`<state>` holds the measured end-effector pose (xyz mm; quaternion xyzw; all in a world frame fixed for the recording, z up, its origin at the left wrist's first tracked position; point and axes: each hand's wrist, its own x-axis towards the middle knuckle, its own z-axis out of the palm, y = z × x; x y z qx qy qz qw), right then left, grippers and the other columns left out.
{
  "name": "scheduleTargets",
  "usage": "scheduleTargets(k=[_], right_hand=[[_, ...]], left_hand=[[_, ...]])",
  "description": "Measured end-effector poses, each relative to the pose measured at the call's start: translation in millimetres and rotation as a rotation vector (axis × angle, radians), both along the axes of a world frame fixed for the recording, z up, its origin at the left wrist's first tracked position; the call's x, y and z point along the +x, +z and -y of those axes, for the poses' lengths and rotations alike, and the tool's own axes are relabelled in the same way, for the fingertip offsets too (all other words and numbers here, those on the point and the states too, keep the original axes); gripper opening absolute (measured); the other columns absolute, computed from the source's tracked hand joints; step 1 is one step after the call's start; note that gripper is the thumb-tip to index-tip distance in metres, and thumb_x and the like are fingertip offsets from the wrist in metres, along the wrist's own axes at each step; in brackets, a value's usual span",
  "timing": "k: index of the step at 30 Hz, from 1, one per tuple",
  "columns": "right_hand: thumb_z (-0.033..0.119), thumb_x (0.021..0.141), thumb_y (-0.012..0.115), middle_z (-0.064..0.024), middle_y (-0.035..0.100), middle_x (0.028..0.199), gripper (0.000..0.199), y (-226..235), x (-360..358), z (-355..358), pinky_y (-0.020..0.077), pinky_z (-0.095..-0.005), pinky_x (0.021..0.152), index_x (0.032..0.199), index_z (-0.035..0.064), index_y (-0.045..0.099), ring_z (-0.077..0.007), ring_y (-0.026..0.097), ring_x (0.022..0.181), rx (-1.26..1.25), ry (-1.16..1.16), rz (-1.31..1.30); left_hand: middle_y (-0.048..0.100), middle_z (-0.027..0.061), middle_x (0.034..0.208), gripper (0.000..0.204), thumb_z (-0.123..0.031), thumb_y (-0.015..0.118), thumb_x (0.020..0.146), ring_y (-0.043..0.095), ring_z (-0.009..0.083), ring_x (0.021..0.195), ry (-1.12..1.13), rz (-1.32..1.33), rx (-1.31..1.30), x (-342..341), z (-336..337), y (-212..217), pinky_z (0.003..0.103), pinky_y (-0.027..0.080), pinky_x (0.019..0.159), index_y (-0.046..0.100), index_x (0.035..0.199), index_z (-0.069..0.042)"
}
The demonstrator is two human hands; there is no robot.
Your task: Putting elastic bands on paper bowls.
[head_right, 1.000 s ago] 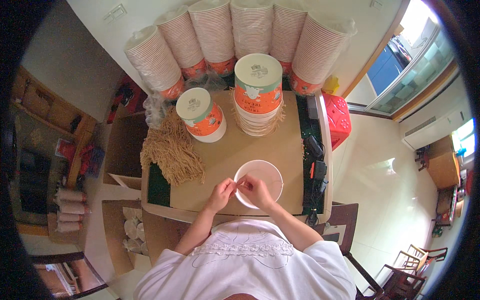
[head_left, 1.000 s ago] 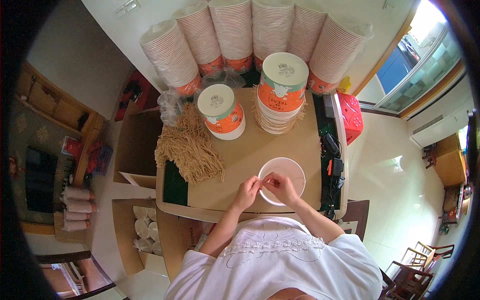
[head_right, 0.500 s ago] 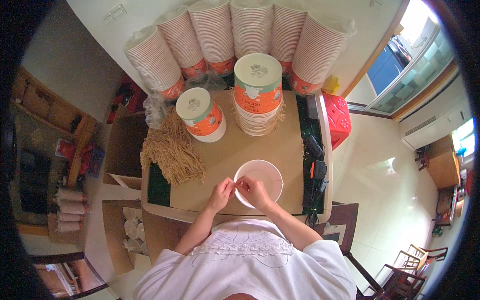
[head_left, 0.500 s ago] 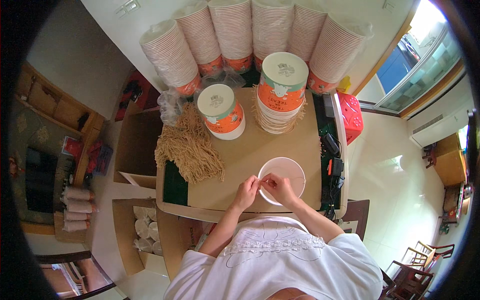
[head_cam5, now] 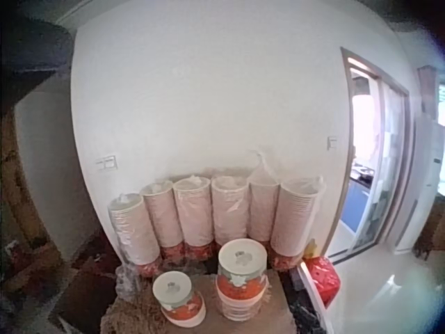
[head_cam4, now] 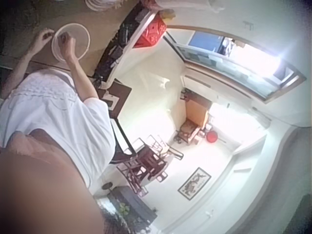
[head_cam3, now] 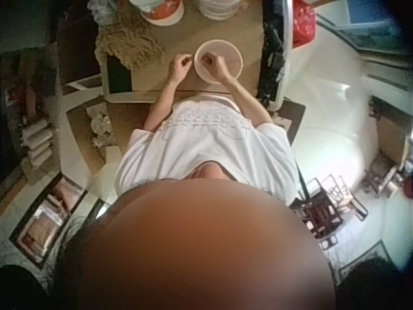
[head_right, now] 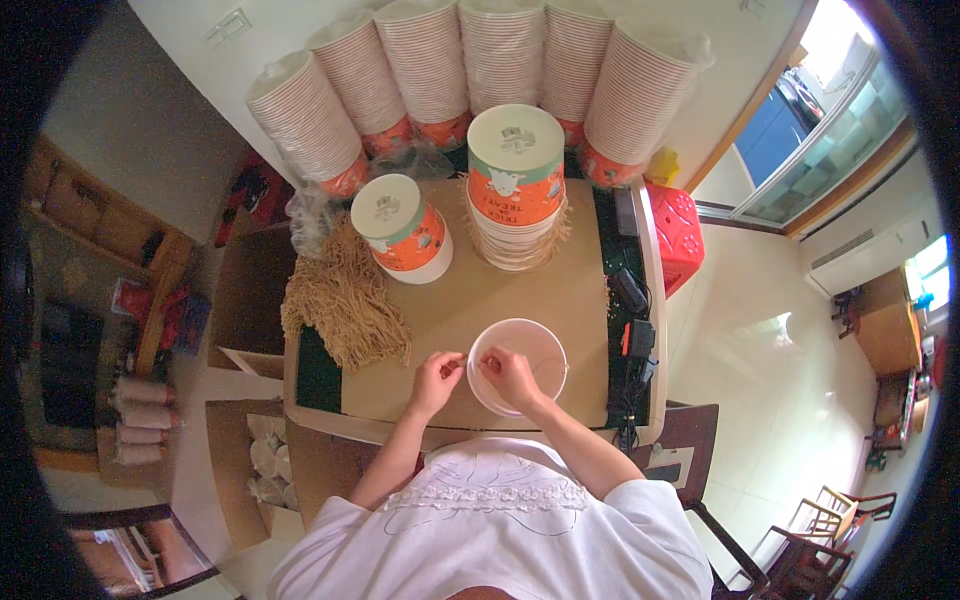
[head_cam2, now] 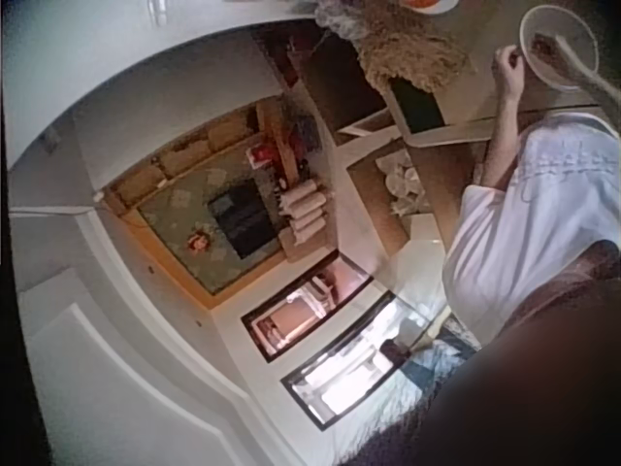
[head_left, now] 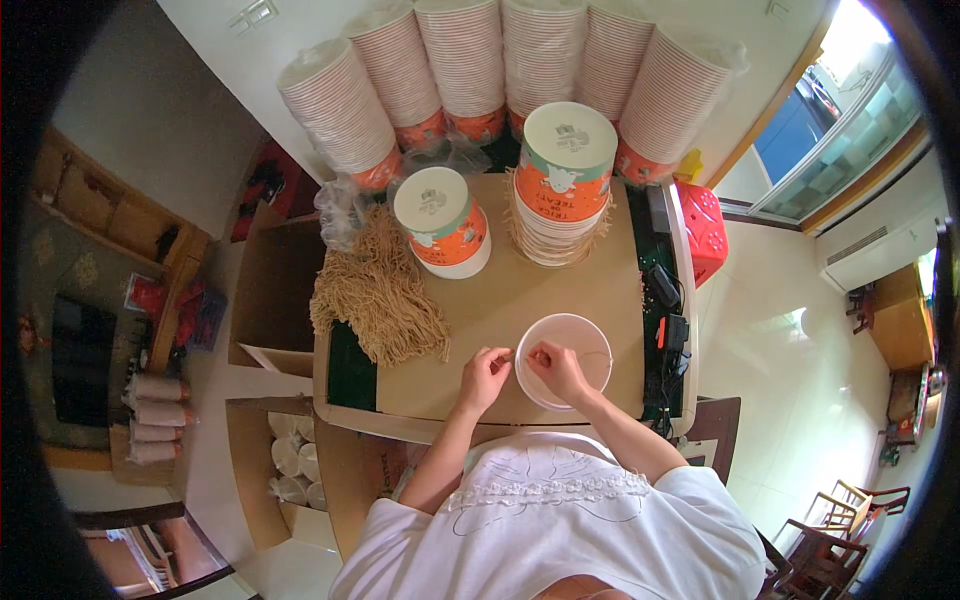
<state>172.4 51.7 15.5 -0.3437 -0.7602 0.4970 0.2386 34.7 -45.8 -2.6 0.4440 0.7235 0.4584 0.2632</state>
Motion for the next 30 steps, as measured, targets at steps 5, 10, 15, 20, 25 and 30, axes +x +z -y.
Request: scheduleTargets(k=[5,10,15,20,25,30], right_hand=[[0.01,0.074,0.064,-0.0068,0.049,0.054,0.012,0.7,-3.9,-1.5,0.0388,-0.0264,0.046,0.078,0.0002,0.059,-0.0096,0.043,0.049,-0.018,0.015,0.05],[0.009,0.074,0.064,-0.007,0.049,0.054,0.011,-4.4,-4.4,-1.3,0.0384,-0.0268,0.046,0.078,0.0002,0.059,-0.0098,0.042,0.049,-0.026,0.003,0.039],[0.01,0.074,0.064,-0.0075,0.048,0.053,0.012,-2.1,-5.3,-1.6,0.0383,-0.0273,0.046,0.078,0.0003,0.059,-0.0102,0.042,0.048,-0.033,0.005,0.039],[0.01,0.074,0.064,-0.0079,0.048,0.053,0.012,0.6,-6.0,-2.1,0.0382,-0.0275,0.046,0.079,0.0004,0.059,-0.0104,0.042,0.048,-0.029,0.002,0.047],[0.01,0.074,0.063,-0.0075,0.048,0.053,0.011,1.8,-6.7,-1.5,0.0382,-0.0272,0.046,0.08,0.0006,0.059,-0.01,0.041,0.049,-0.036,0.006,0.039],[0.01,0.075,0.063,-0.0069,0.049,0.054,0.011,-0.9,-5.9,-1.0,0.0382,-0.0266,0.047,0.08,0.0005,0.06,-0.0091,0.042,0.05,-0.061,0.008,0.03]], left_hand=[[0.058,0.0069,0.078,0.021,0.0,0.063,0.073,0.058,0.0135,0.066,-0.012,-0.027,-0.033,0.5,-3.0,0.5,0.025,0.047,0.059,0.062,0.094,-0.003],[0.058,0.0069,0.078,0.021,0.0,0.063,0.073,0.059,0.0134,0.066,-0.019,-0.01,-0.037,1.0,-5.6,2.5,0.024,0.048,0.06,0.063,0.094,-0.003],[0.058,0.0074,0.076,0.019,-0.003,0.063,0.072,0.058,0.0157,0.065,-0.009,-0.02,-0.028,0.6,-5.9,-0.6,0.026,0.047,0.059,0.064,0.091,-0.005],[0.057,0.0078,0.074,0.017,-0.005,0.064,0.071,0.058,0.0181,0.064,0.001,-0.014,-0.014,1.1,-6.8,0.2,0.029,0.047,0.059,0.064,0.088,-0.007],[0.058,0.0074,0.077,0.02,0.001,0.063,0.072,0.059,0.0143,0.067,-0.02,-0.027,-0.045,1.1,-6.4,0.7,0.024,0.048,0.06,0.064,0.091,-0.003],[0.058,0.0076,0.077,0.018,0.0,0.063,0.072,0.06,0.0142,0.067,-0.011,-0.033,-0.037,1.3,-6.2,0.2,0.025,0.048,0.06,0.063,0.09,-0.002]])
